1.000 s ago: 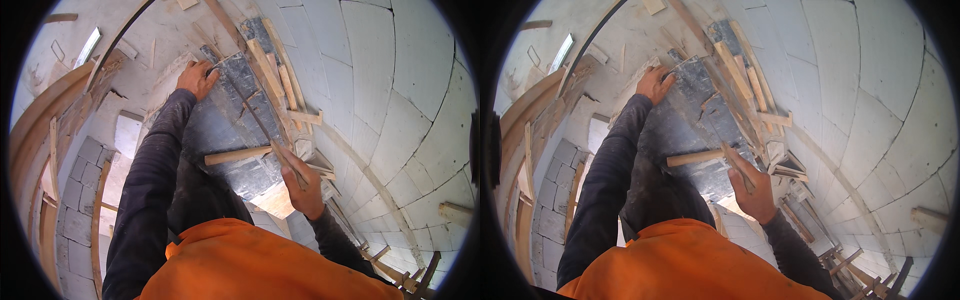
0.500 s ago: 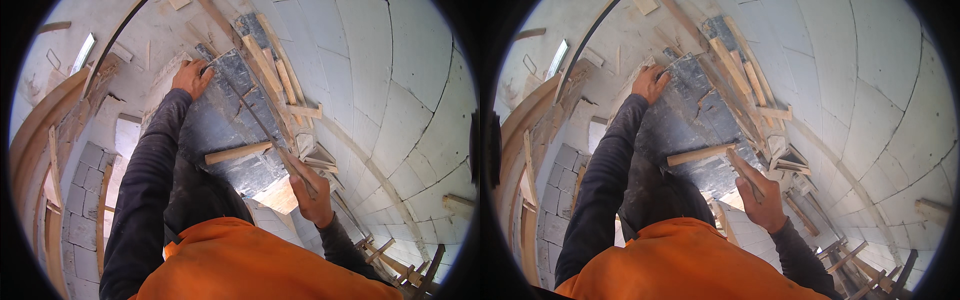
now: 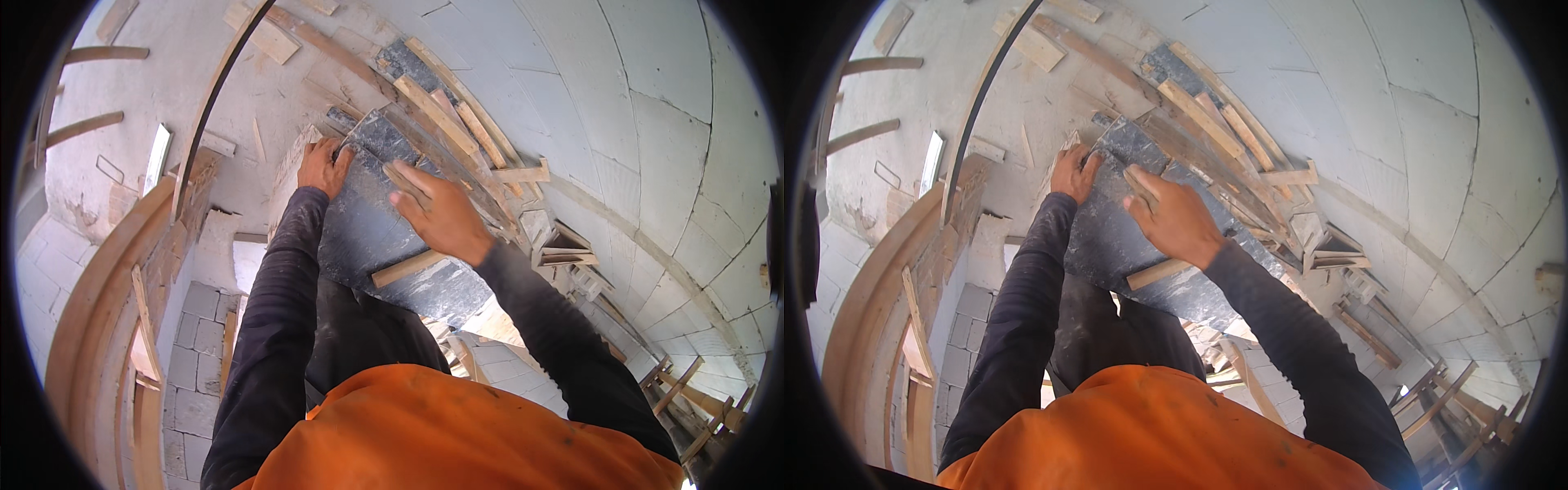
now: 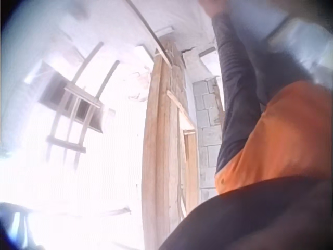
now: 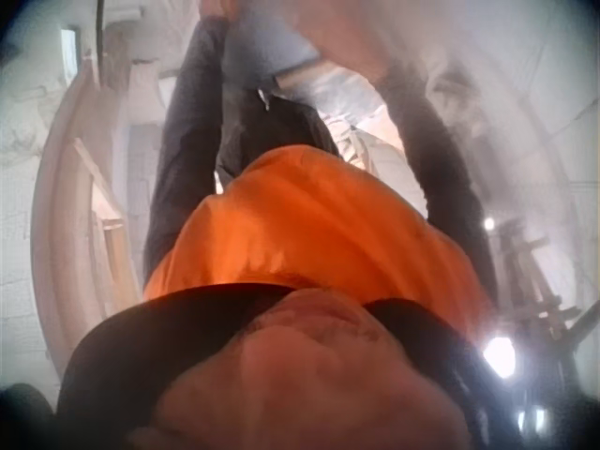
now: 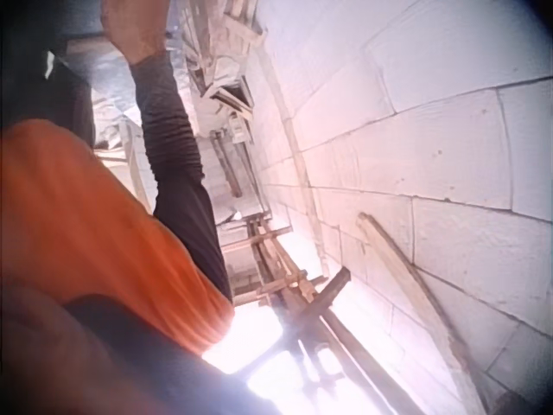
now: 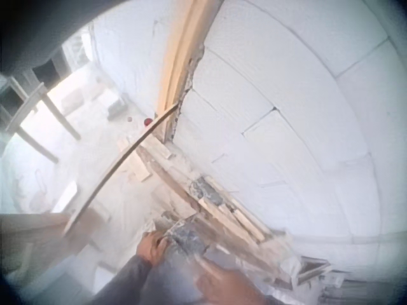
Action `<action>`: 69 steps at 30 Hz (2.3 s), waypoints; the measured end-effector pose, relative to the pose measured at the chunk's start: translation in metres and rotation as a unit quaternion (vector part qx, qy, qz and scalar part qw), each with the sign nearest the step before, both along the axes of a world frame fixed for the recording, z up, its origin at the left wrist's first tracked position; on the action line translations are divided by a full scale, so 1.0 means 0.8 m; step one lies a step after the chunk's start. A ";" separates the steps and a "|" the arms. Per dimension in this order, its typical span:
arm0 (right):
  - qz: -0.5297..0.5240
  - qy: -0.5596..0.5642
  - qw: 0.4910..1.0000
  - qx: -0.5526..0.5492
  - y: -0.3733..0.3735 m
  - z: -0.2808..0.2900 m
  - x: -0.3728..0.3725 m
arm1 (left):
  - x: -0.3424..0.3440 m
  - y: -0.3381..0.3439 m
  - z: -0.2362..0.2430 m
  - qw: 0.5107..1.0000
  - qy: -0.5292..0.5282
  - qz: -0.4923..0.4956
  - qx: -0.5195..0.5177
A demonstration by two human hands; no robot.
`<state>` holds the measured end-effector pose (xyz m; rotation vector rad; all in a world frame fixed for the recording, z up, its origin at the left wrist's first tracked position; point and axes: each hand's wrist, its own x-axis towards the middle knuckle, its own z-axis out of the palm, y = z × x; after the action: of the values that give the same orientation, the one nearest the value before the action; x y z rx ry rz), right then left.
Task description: The person saws a wooden board and uses an axe to trim the edge of another wooden board.
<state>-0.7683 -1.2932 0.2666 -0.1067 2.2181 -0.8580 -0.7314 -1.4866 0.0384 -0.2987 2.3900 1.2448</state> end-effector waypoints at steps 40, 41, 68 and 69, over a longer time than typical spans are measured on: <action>-0.626 0.301 0.720 -0.004 -0.008 0.271 0.495 | 0.132 -0.435 0.293 0.615 -0.184 -0.428 -0.636; -0.620 0.298 0.725 0.004 -0.010 0.271 0.491 | 0.131 -0.439 0.290 0.622 -0.180 -0.430 -0.629; -0.680 0.222 0.663 -0.220 -0.075 0.177 0.364 | -0.032 -0.265 0.215 0.901 0.142 -0.404 -0.067; -0.686 0.224 0.666 -0.189 -0.087 0.169 0.347 | -0.064 -0.223 0.203 0.884 0.141 -0.440 -0.069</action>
<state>-0.4910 -1.3628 0.4015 1.5044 2.2296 -2.2577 -0.7828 -1.6646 0.2009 0.9018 2.3599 0.7005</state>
